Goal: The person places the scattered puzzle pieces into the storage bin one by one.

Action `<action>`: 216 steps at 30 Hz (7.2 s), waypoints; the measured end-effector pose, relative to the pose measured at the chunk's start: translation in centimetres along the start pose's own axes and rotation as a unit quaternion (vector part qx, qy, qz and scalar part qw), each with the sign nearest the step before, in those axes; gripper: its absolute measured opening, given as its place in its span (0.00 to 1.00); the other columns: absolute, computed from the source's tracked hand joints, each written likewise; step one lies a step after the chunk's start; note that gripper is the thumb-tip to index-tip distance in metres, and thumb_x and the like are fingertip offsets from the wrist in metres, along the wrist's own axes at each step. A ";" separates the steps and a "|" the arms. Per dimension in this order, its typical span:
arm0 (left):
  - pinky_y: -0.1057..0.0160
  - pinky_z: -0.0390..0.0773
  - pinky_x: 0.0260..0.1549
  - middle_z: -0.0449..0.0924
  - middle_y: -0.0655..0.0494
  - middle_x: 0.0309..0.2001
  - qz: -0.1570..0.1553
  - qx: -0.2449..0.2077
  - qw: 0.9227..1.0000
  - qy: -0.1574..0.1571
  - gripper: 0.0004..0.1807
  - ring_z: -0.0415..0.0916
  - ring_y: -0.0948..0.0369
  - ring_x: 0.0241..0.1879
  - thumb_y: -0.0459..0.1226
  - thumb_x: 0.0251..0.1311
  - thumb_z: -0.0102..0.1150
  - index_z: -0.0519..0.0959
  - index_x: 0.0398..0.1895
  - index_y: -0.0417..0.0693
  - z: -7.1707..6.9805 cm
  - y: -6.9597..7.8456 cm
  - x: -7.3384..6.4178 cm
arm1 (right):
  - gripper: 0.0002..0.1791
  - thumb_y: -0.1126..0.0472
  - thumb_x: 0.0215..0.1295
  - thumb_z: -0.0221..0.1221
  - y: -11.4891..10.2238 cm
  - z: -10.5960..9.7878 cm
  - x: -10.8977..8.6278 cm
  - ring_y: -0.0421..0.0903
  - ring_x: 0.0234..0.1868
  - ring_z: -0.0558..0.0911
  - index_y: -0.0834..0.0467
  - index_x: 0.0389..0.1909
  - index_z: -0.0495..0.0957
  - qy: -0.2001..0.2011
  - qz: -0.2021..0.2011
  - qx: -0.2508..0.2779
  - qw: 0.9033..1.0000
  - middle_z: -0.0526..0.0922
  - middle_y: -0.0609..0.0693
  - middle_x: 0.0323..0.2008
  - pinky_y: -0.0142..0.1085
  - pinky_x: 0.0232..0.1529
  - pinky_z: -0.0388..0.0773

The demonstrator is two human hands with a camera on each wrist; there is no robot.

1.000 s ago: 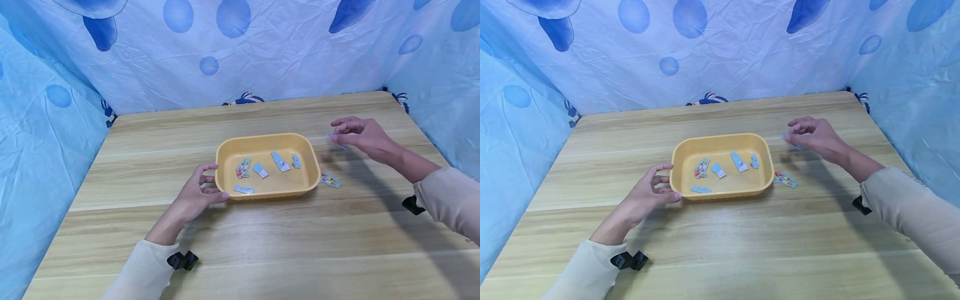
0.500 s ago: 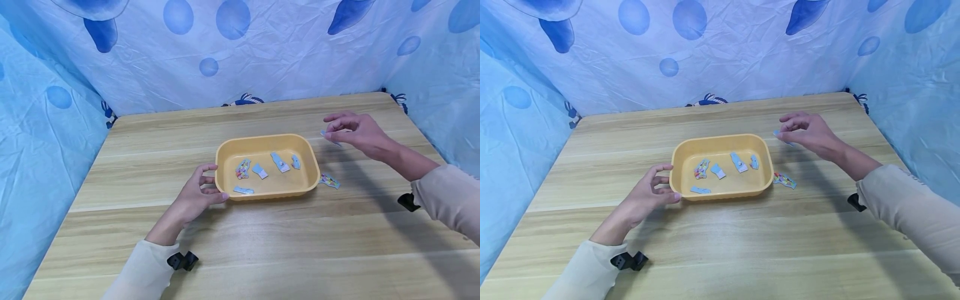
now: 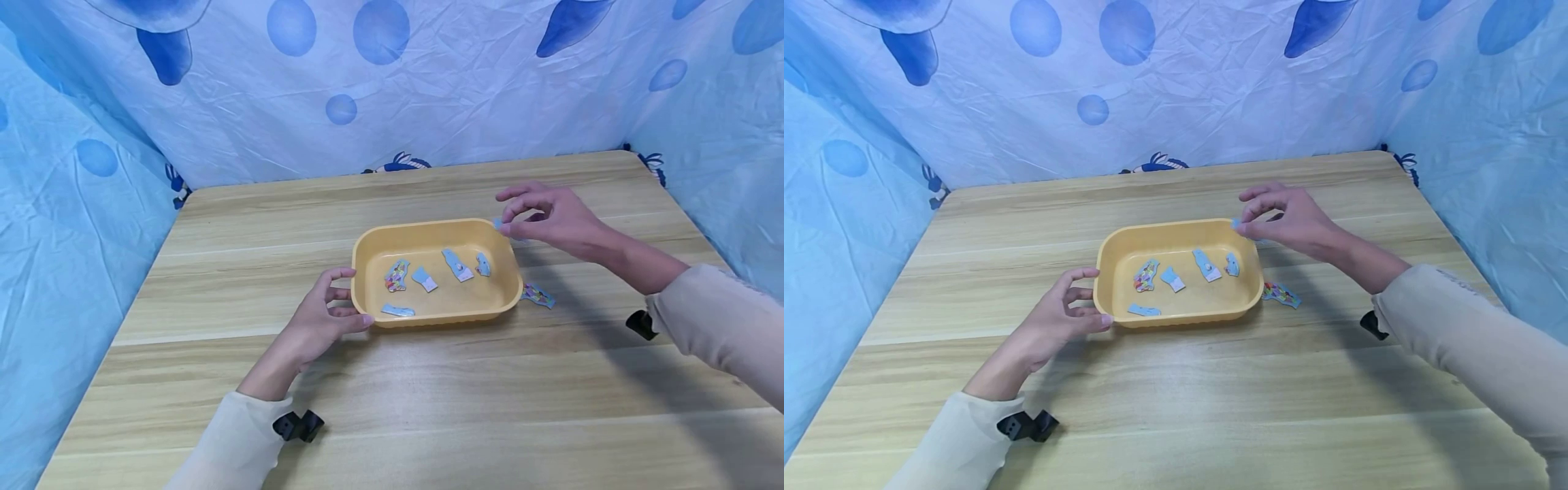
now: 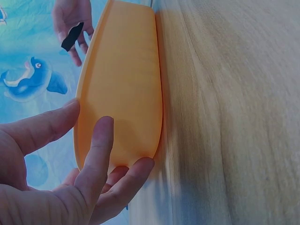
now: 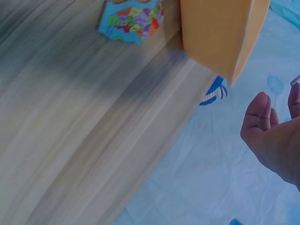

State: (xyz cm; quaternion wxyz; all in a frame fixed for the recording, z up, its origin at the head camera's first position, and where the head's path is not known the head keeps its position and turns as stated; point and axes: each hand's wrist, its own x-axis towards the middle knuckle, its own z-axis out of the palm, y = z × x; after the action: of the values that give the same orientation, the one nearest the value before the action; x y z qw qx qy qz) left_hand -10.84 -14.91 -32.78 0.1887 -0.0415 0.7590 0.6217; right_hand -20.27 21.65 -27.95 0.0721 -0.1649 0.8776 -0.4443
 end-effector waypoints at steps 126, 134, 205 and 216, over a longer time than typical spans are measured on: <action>0.60 0.81 0.42 0.67 0.42 0.57 -0.012 0.005 1.000 0.003 0.46 0.79 0.52 0.47 0.27 0.48 0.71 0.57 0.68 0.55 -0.1 0.1 0.2 | 0.28 0.59 0.65 0.62 2.6 -2.4 -2.9 0.54 0.33 0.80 0.49 0.65 0.67 -0.122 0.036 0.019 0.992 0.81 0.59 0.42 0.41 0.29 0.78; 0.60 0.81 0.43 0.67 0.42 0.57 -0.011 0.004 1.000 -0.001 0.46 0.79 0.52 0.47 0.26 0.48 0.71 0.57 0.68 0.55 -0.1 0.0 0.2 | 0.31 0.61 0.63 0.63 4.9 -3.7 -3.6 0.51 0.33 0.79 0.54 0.66 0.66 -0.114 0.051 0.013 0.992 0.80 0.62 0.42 0.41 0.28 0.78; 0.58 0.82 0.43 0.65 0.41 0.59 -0.017 0.011 1.000 -0.002 0.46 0.78 0.49 0.50 0.26 0.48 0.71 0.56 0.69 0.54 0.3 0.3 0.6 | 0.36 0.64 0.46 0.73 10.1 0.6 -4.2 0.47 0.36 0.63 0.51 0.60 0.74 -0.183 -0.050 -0.075 0.979 0.66 0.52 0.36 0.35 0.32 0.65; 0.56 0.82 0.43 0.65 0.39 0.59 -0.011 -0.009 1.000 -0.010 0.47 0.79 0.49 0.48 0.24 0.48 0.69 0.55 0.69 0.53 0.4 0.2 0.6 | 0.34 0.64 0.53 0.69 9.6 -0.2 -4.4 0.49 0.40 0.67 0.53 0.63 0.70 -0.184 0.002 -0.068 0.981 0.68 0.53 0.42 0.35 0.37 0.68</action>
State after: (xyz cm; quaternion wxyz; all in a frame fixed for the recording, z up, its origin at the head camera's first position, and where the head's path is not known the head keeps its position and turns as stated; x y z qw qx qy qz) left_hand -11.37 -14.42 -32.86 0.2024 -0.0451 0.7512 0.6267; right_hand -18.33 28.66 -35.57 0.2218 -0.2462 0.8778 -0.3459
